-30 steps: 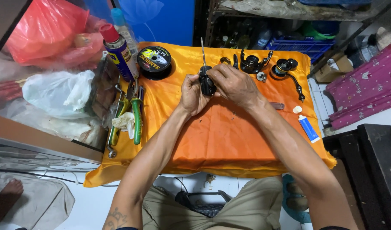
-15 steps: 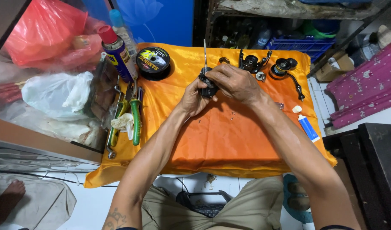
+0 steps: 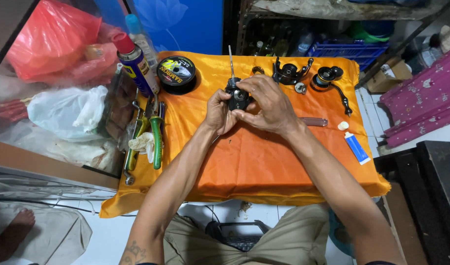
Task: Repairing and maintaining fishing reels by securing screws and applying lubricant to the internal mechanisms.
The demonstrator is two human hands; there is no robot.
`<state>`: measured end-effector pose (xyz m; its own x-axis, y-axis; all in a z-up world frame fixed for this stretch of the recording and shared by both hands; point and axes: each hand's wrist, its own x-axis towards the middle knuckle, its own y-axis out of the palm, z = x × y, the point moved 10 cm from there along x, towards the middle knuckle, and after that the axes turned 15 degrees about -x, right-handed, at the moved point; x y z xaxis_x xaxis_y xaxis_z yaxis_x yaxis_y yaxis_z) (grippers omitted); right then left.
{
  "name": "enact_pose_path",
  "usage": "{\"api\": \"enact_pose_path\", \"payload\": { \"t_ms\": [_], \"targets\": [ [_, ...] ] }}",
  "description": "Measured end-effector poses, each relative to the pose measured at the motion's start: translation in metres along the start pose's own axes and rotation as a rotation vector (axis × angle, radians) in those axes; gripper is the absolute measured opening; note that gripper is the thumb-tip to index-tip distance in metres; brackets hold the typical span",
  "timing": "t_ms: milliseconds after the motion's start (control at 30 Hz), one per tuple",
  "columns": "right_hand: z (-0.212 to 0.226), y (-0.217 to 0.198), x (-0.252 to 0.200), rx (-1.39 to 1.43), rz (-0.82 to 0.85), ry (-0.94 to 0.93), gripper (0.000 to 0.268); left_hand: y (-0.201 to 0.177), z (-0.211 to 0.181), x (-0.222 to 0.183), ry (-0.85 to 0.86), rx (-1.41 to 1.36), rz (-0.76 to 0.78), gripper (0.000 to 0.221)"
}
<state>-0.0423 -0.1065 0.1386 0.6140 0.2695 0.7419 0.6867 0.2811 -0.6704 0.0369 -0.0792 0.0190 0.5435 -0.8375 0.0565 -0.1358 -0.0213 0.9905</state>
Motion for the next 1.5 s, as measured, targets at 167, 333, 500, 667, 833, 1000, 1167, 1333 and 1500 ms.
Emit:
{"api": "enact_pose_path", "payload": {
  "t_ms": [167,333,500,667,833,1000,1167,1333,1500],
  "targets": [
    [-0.006,0.008,-0.011,-0.093,-0.024,0.039,0.058,-0.012,-0.008,0.008,0.005,-0.006,-0.008,0.040],
    [-0.007,0.010,-0.012,-0.088,-0.051,0.020,0.064,-0.032,-0.008,0.016,-0.029,-0.007,-0.021,0.042],
    [-0.011,0.011,-0.013,-0.078,-0.015,0.034,0.069,-0.011,-0.007,0.007,-0.018,0.006,-0.028,0.040],
    [-0.014,0.014,-0.017,-0.083,-0.015,0.029,0.072,-0.014,-0.011,0.014,-0.010,0.057,-0.029,0.044],
    [-0.015,0.016,-0.017,-0.067,-0.008,0.048,0.069,-0.019,-0.008,0.014,-0.014,0.045,0.004,0.049],
    [-0.015,0.014,-0.016,-0.011,-0.012,0.086,0.065,-0.026,-0.006,0.017,-0.015,0.007,0.021,0.051],
    [-0.019,0.019,-0.022,-0.099,0.004,0.126,0.064,-0.016,-0.009,0.010,0.006,0.010,0.004,0.047],
    [-0.012,0.022,-0.029,-0.133,0.024,0.191,0.078,-0.014,-0.011,0.008,0.029,0.060,-0.033,0.045],
    [-0.010,-0.001,-0.045,0.025,-0.252,0.331,0.082,0.015,-0.013,0.000,0.182,0.058,0.021,0.040]
  ]
}}
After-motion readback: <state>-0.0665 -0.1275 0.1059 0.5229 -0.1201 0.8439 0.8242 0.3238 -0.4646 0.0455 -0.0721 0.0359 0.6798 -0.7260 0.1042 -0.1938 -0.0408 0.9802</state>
